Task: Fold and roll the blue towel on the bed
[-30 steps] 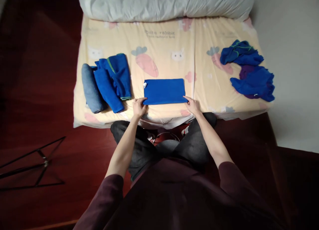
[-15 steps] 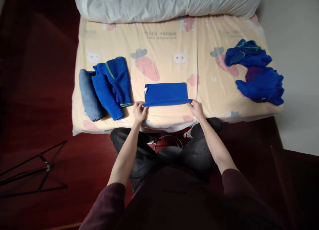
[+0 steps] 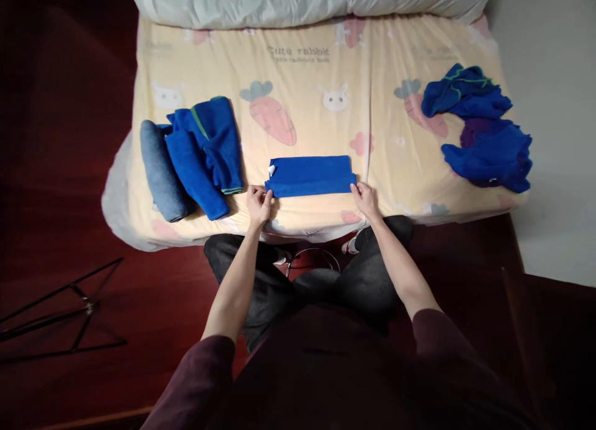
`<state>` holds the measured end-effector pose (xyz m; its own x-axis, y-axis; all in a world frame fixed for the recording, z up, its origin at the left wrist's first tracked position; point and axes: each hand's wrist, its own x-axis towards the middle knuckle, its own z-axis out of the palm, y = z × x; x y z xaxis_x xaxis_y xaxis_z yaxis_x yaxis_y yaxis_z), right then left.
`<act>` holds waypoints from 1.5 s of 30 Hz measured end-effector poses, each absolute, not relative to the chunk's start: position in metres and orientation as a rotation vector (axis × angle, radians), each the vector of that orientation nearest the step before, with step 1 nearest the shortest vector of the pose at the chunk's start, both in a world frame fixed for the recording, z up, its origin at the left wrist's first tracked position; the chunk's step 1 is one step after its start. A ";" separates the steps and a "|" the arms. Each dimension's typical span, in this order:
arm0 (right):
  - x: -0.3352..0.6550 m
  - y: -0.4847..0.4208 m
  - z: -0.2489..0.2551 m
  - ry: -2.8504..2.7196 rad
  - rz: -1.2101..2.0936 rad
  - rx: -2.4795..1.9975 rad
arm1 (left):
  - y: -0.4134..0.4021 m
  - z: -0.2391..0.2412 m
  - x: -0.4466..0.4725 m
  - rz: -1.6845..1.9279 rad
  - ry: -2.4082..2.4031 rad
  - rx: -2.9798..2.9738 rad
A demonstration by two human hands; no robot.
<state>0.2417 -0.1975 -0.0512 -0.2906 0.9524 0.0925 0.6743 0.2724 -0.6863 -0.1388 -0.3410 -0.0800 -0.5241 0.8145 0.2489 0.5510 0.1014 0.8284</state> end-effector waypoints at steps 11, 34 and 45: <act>0.240 -0.198 -0.055 -2.051 0.683 -1.461 | -0.341 -0.080 -0.138 1.370 2.161 1.416; 0.242 -0.202 -0.051 -1.998 0.817 -1.384 | -0.342 -0.078 -0.133 1.276 2.270 1.460; 0.242 -0.202 -0.052 -2.073 0.754 -1.456 | -0.352 -0.060 -0.121 1.230 2.137 1.697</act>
